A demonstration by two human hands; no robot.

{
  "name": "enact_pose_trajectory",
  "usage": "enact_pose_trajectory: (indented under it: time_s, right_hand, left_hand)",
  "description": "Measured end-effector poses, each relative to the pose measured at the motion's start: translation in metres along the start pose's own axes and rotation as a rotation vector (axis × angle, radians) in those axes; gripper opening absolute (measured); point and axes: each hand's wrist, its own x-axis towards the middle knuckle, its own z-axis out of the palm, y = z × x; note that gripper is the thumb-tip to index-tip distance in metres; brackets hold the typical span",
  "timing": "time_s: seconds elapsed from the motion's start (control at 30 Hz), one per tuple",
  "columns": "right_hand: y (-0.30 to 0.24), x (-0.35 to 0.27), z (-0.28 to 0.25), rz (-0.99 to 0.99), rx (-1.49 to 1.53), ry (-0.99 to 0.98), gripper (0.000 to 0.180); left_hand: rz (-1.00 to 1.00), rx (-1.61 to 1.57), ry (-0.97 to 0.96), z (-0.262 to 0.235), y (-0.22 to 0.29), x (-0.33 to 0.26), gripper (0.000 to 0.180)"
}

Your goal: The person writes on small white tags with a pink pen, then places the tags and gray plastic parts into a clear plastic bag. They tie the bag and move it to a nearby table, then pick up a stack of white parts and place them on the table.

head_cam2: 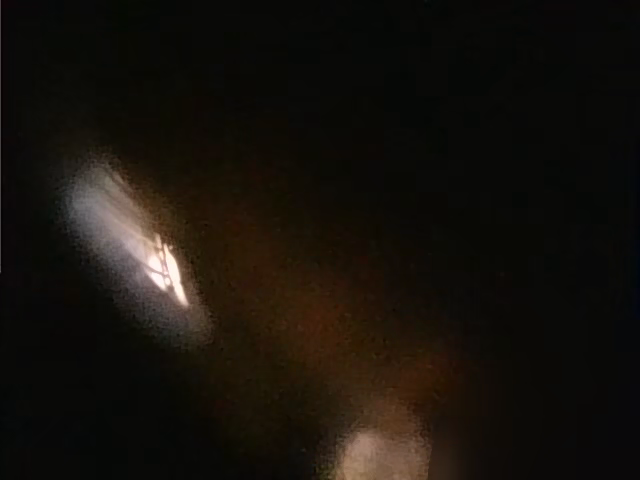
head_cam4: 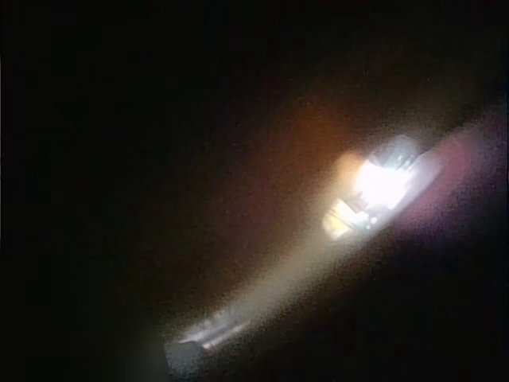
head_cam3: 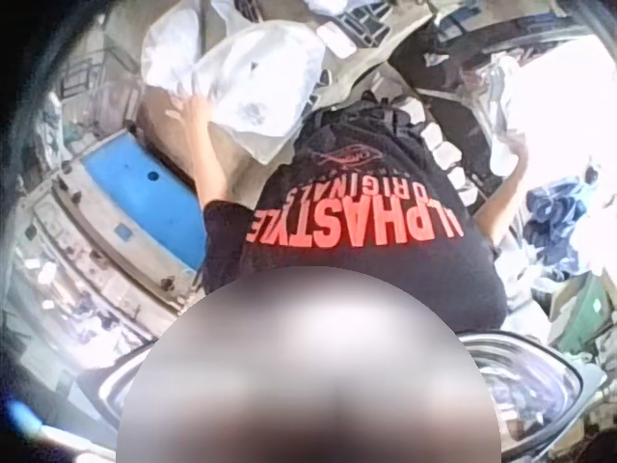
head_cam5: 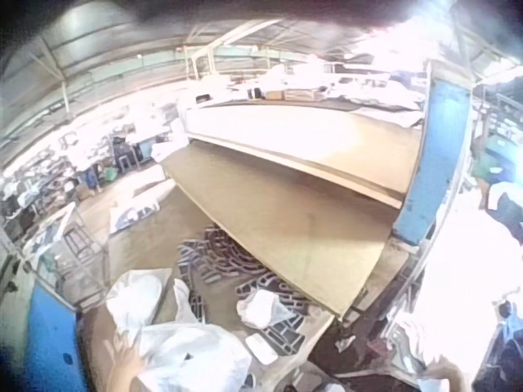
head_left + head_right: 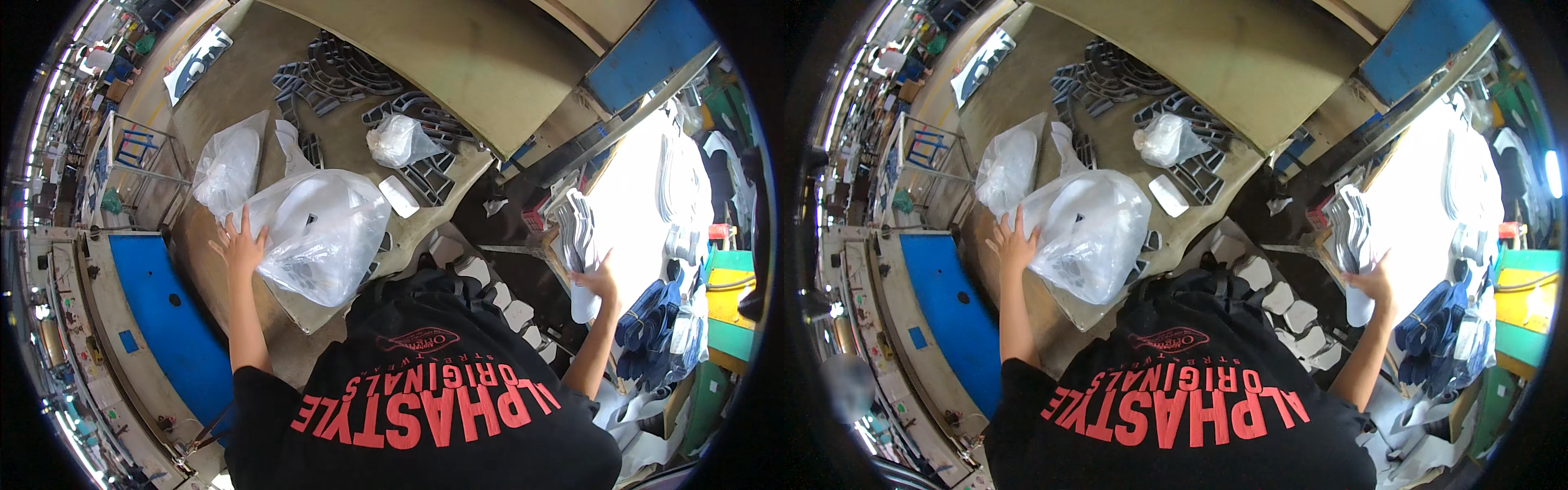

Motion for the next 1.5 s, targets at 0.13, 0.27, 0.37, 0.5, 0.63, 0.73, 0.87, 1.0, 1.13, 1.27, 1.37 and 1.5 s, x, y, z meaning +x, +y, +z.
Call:
enact_pose_trajectory:
  time_s: [0.13,0.27,0.37,0.5,0.63,0.73,0.87,1.0,1.13,1.27,1.37,1.5]
  right_hand:
    - [0.038,0.006,0.033,-0.209,0.078,0.058,0.15]
    - [0.021,-0.016,0.035,-0.408,-0.085,0.17,0.142]
    - [0.005,-0.03,0.021,-0.335,0.03,0.102,0.124]
    - [-0.005,-0.048,0.009,-0.319,0.558,-0.208,0.094]
    - [-0.032,-0.059,0.043,-0.376,0.847,-0.507,0.101]
    - [-0.086,-0.052,0.067,-0.678,0.808,-0.748,0.098]
    - [-0.195,-0.06,0.081,-0.951,0.675,-0.846,0.097]
    - [-0.321,-0.095,0.106,-1.133,0.755,-0.818,0.096]
    - [-0.416,-0.132,0.141,-1.379,0.806,-0.768,0.096]
    - [-0.479,-0.132,0.176,-2.001,0.25,-0.253,0.098]
    - [-0.497,-0.131,0.216,-2.244,-0.187,-0.243,0.096]
    - [-0.475,-0.155,0.255,-2.384,-0.522,-0.227,0.077]
  left_hand:
    - [-0.232,-0.477,-0.459,0.029,-0.022,0.023,0.046]
    - [-0.139,-0.387,-0.455,0.017,-0.034,0.039,0.02]
    - [-0.085,-0.316,-0.279,-0.017,-0.041,0.046,0.012]
    - [-0.117,-0.44,0.02,-0.072,-0.045,0.045,0.024]
    - [-0.083,-0.513,0.266,-0.115,-0.031,0.038,0.036]
    - [0.084,-0.688,0.303,-0.123,0.001,0.026,0.038]
    - [0.048,-1.053,-0.493,-0.096,0.045,0.005,0.022]
    - [0.012,-0.993,-0.741,-0.081,0.044,-0.04,0.021]
    - [0.044,-0.922,-0.636,-0.083,0.041,-0.072,0.017]
    - [0.256,-0.831,-0.556,-0.093,0.033,-0.095,0.017]
    - [0.233,-0.948,-0.679,-0.103,0.023,-0.108,0.021]
    - [0.022,-0.998,-0.552,-0.125,0.006,-0.136,0.018]
